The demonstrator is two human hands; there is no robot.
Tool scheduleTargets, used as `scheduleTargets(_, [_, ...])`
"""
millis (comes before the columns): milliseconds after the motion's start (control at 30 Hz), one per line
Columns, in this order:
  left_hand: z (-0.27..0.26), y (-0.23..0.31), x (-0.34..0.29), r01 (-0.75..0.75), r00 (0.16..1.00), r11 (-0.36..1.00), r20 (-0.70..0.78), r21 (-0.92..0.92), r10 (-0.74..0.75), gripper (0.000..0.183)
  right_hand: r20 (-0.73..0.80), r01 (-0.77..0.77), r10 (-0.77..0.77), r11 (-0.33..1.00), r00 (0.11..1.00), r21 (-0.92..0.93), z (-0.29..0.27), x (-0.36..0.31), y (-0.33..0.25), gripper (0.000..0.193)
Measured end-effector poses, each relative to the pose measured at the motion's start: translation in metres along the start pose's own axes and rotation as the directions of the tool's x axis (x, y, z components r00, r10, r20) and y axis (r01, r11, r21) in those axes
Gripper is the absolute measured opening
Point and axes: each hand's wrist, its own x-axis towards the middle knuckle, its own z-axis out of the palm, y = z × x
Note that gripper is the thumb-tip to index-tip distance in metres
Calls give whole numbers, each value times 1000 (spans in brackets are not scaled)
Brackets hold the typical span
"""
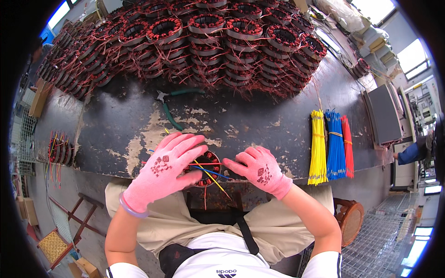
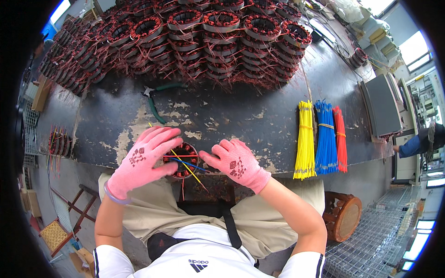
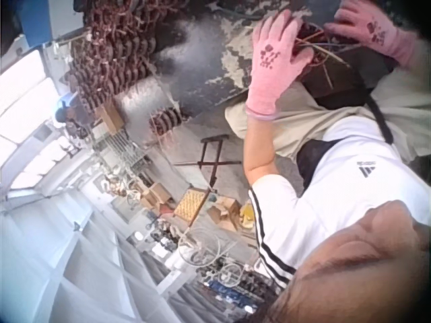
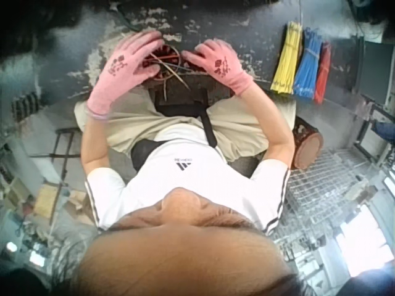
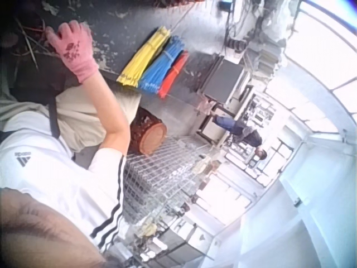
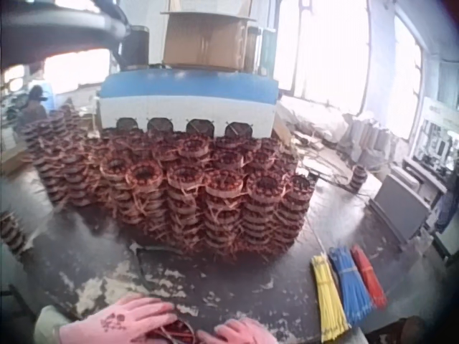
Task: The person uses their hands to insert colored wires into the center of electrical stator coils and سپس cuts the excess wire using pliers.
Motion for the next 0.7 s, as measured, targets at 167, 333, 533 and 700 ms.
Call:
scheduleTargets(167, [14, -3, -11, -40, 994, 998, 102, 44, 35, 89, 76, 92, -92, 996, 993, -3, 2, 3, 8, 48])
scheduleTargets(333, [34, -10, -18, -67, 998, 996, 0, 52, 67, 88, 82, -140, 121, 945, 989, 294, -17, 18, 13, 44])
scheduleTargets(533, [19, -16, -46, 85, 996, 993, -40, 88, -82, 86, 19, -284, 284, 950, 959, 129, 14, 129, 0, 67])
scheduleTargets(700, [5, -30, -79, 245, 966, 961, -114, 131, -231, 88, 208, -351, 381, 921, 901, -169, 66, 205, -6, 111])
